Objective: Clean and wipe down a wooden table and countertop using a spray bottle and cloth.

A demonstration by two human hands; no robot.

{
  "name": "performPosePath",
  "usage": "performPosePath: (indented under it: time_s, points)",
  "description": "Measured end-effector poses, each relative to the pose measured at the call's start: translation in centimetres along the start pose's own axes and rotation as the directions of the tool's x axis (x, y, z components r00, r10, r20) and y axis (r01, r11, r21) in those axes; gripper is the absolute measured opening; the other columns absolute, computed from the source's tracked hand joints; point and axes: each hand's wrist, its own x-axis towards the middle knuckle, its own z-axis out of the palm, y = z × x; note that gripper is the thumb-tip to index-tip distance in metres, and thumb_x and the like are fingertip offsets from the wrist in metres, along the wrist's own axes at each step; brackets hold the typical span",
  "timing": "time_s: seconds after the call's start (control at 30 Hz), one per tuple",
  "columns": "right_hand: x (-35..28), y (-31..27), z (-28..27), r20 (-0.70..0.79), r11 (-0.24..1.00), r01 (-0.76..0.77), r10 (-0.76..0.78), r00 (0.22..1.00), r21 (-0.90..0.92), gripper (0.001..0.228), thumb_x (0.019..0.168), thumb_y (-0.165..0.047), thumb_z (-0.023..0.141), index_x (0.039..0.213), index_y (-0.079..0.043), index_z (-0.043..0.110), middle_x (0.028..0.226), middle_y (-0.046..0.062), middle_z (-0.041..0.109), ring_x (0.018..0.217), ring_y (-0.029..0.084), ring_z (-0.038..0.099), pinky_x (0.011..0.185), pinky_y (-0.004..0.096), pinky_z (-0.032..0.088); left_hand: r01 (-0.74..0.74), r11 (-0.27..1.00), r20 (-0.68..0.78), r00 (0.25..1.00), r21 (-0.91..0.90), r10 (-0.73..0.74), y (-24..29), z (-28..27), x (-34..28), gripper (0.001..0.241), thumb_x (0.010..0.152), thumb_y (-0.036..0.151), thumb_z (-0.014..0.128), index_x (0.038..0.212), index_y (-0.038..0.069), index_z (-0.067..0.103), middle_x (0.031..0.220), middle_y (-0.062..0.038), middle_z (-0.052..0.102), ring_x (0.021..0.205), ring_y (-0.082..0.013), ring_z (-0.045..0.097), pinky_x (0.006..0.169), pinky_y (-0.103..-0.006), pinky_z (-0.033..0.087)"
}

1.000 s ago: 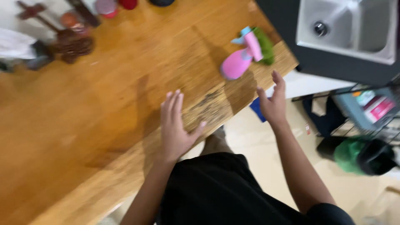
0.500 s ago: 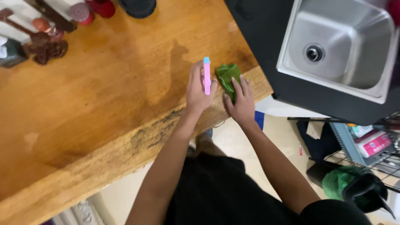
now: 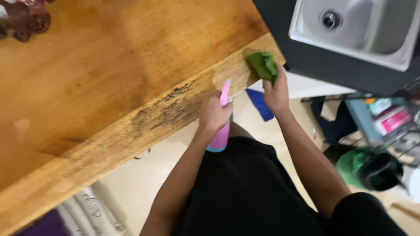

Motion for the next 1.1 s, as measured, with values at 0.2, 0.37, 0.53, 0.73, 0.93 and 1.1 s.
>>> performPosePath:
  time_s: [0.2,0.37,0.53,0.73,0.93,1.1]
  points:
    - [4.6,-2.1,-3.5,-0.031,0.979,0.184,-0.187,0.982,-0.092,0.062,0.096,-0.002,0.065,0.152,0.003,0.039,0.15,0.032,0.041,0.138,0.046,0.044,0.12,0.051,0.037,0.067,0.997,0.022,0.997,0.031,-0.067,1.8,-0.8,-0.3,0.031,0.081,0.033,0.067,0.104,0.013,0.074,0.097,-0.019,0.075,0.094,-0.0422,0.071,0.083,-0.0531,0.054]
    - [6.1,1.2,-2.4,0.244,0.858,0.362,-0.288,0.926,-0.365,0.058,0.086,-0.018,0.071,0.137,0.0,0.05,0.146,0.03,0.041,0.142,0.051,0.034,0.119,0.064,0.025,0.08,0.997,-0.021,0.997,0.023,-0.079,3.9,1.0,1.1,0.041,0.08,0.037,0.069,0.114,0.014,0.071,0.095,-0.022,0.073,0.09,-0.0452,0.069,0.079,-0.0552,0.054]
    - [11.8,3.2,-3.2,0.417,0.752,0.64,-0.538,0.733,-0.157,0.054,0.097,-0.015,0.063,0.148,-0.005,0.05,0.165,0.025,0.037,0.156,0.048,0.03,0.129,0.059,0.025,0.304,0.951,-0.071,0.951,0.052,-0.3,6.7,5.1,4.0,0.035,0.081,0.038,0.07,0.105,0.013,0.073,0.091,-0.023,0.072,0.089,-0.0463,0.069,0.082,-0.0563,0.054]
    - [25.8,3.3,2.2,0.509,0.666,0.746,-0.648,0.567,0.017,0.066,0.096,-0.007,0.058,0.159,0.002,0.04,0.165,0.033,0.029,0.154,0.054,0.026,0.132,0.058,0.022,0.462,0.875,-0.216,0.848,-0.145,-0.483,9.6,9.0,4.1,0.036,0.077,0.031,0.066,0.109,0.015,0.071,0.088,-0.021,0.074,0.085,-0.0454,0.068,0.079,-0.0568,0.054]
    - [41.0,1.8,12.3,0.585,0.487,0.869,-0.682,0.439,-0.084,0.068,0.106,-0.009,0.066,0.167,-0.003,0.038,0.172,0.026,0.022,0.156,0.05,0.019,0.131,0.055,0.021,0.435,0.874,-0.333,0.809,-0.217,-0.485,10.2,12.3,2.1,0.033,0.076,0.031,0.066,0.104,0.016,0.072,0.087,-0.018,0.074,0.084,-0.0425,0.07,0.077,-0.0553,0.054]
    - [38.1,1.3,11.0,0.565,0.547,0.834,-0.664,0.49,-0.081,0.057,0.114,-0.016,0.068,0.166,-0.012,0.046,0.173,0.015,0.031,0.161,0.043,0.022,0.134,0.053,0.023,0.478,0.837,-0.348,0.762,-0.267,-0.546,10.1,14.9,0.5,0.026,0.082,0.03,0.065,0.102,0.014,0.072,0.093,-0.017,0.075,0.09,-0.0408,0.071,0.082,-0.0525,0.055]
